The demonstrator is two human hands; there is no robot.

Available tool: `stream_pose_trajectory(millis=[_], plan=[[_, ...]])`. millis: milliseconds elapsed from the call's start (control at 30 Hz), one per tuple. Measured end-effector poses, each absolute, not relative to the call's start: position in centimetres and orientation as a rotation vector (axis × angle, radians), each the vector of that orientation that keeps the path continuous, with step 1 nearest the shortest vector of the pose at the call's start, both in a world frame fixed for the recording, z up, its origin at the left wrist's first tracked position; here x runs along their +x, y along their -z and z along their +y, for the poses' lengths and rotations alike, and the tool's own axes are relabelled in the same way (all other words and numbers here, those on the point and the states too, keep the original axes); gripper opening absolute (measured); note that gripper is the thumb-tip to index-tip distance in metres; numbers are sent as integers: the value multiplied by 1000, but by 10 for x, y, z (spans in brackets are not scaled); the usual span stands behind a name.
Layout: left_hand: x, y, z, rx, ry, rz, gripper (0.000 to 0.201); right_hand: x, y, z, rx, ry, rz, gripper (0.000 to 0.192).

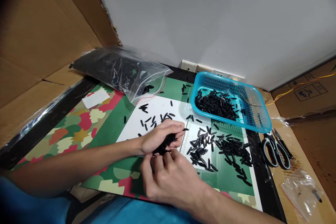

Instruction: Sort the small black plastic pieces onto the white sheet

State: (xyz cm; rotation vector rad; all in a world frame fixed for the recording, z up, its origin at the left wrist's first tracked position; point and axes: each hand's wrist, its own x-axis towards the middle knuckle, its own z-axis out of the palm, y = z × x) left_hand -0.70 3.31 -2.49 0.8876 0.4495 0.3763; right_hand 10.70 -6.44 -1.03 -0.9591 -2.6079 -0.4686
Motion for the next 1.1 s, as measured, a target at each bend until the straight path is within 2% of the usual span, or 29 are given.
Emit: stream_pose_trajectory(millis=[200, 367, 467, 600, 900, 1100], plan=[[-6, 25, 34, 863, -381, 432, 35, 105, 11, -68, -940, 514, -2628, 22], [-5, 25, 34, 807, -339, 439, 34, 117, -6, -63, -785, 361, -2522, 25], [-5, 23, 36, 882, -429, 462, 35, 132, -15, -50, -872, 398, -2427, 24], [-8, 18, 40, 819, -405, 537, 33, 149, -17, -33, -1013, 408, -2358, 12], [-12, 13, 44, 598, -205, 586, 35, 174, -2, -24, -1211, 459, -2182, 16], [-10, 20, 41, 751, -278, 483, 35, 189, 10, -23, -1244, 67, -2073, 12]])
